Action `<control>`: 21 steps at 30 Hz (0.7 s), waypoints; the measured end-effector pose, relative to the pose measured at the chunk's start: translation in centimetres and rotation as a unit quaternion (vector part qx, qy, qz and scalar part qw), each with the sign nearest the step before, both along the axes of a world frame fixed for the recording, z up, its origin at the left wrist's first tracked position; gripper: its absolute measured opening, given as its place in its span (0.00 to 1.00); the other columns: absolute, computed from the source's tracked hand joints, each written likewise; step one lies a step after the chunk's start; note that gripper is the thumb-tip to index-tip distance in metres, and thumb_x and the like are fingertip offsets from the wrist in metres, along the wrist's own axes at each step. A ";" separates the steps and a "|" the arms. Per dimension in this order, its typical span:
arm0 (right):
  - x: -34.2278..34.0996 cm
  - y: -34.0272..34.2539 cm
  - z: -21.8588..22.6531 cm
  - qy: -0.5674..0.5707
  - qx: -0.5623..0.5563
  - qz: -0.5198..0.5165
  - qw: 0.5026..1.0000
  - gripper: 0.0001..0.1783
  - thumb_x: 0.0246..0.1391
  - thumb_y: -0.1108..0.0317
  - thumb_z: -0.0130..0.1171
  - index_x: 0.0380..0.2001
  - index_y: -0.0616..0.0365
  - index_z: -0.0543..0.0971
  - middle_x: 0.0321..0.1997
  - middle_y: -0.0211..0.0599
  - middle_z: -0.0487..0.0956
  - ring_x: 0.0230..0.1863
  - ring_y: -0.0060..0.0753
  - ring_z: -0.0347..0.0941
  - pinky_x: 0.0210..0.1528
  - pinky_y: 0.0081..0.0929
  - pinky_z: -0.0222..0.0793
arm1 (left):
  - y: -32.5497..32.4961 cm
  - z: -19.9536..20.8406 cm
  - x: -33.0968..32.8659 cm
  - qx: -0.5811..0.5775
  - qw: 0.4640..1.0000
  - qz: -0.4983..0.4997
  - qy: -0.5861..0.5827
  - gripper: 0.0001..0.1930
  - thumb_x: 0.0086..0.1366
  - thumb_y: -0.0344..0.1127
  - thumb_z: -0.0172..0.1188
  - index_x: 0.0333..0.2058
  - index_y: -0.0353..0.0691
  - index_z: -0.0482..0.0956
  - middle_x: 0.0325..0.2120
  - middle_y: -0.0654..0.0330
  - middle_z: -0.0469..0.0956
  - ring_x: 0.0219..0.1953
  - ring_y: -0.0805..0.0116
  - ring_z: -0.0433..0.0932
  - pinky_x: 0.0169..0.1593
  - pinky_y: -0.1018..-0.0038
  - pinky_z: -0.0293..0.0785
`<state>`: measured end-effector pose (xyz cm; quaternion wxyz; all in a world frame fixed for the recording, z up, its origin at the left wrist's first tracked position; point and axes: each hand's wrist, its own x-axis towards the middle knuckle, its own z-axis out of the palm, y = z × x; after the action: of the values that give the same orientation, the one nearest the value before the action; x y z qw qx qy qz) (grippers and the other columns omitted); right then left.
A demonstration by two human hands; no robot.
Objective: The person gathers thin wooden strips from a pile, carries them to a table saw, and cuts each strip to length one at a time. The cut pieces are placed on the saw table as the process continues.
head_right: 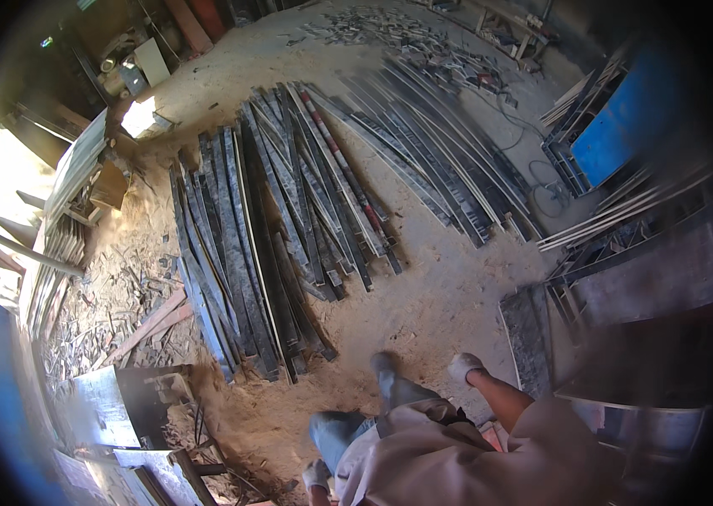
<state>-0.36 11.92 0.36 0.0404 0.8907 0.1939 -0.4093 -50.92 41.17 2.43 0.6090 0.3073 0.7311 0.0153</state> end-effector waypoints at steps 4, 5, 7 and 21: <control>6.3 5.7 4.8 -0.036 0.066 -0.102 0.992 0.16 0.55 0.55 0.58 0.39 0.49 0.89 0.43 0.49 0.87 0.47 0.56 0.85 0.50 0.48 0.79 | 10.8 2.1 15.8 0.135 0.982 -0.062 -0.119 0.15 0.73 0.34 0.61 0.54 0.33 0.80 0.37 0.53 0.86 0.32 0.66 0.84 0.36 0.71 0.81; 7.8 6.4 5.5 -0.054 0.076 -0.125 0.988 0.15 0.56 0.55 0.58 0.39 0.48 0.89 0.42 0.49 0.87 0.46 0.56 0.85 0.49 0.47 0.79 | 12.6 2.5 20.0 0.136 0.975 -0.068 -0.162 0.16 0.74 0.35 0.61 0.55 0.34 0.80 0.38 0.53 0.86 0.34 0.67 0.85 0.38 0.72 0.82; 10.3 6.8 5.9 -0.061 0.122 -0.161 0.977 0.14 0.57 0.55 0.59 0.37 0.49 0.88 0.41 0.49 0.87 0.45 0.56 0.85 0.48 0.47 0.79 | 15.4 3.3 27.3 0.125 0.967 -0.136 -0.176 0.16 0.73 0.37 0.62 0.55 0.35 0.81 0.38 0.55 0.86 0.36 0.67 0.85 0.40 0.72 0.82; 20.5 -1.3 7.2 0.067 -0.132 -0.214 0.966 0.20 0.56 0.49 0.63 0.42 0.52 0.86 0.42 0.49 0.87 0.45 0.52 0.85 0.49 0.47 0.78 | 17.5 -10.2 55.5 0.040 0.943 -0.268 -0.194 0.17 0.73 0.37 0.62 0.54 0.31 0.80 0.36 0.56 0.86 0.37 0.69 0.84 0.43 0.72 0.80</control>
<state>20.14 10.61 7.56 0.0562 0.8688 -0.0549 -0.4889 4.57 58.70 -7.74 0.7077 0.5070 0.4884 -0.0597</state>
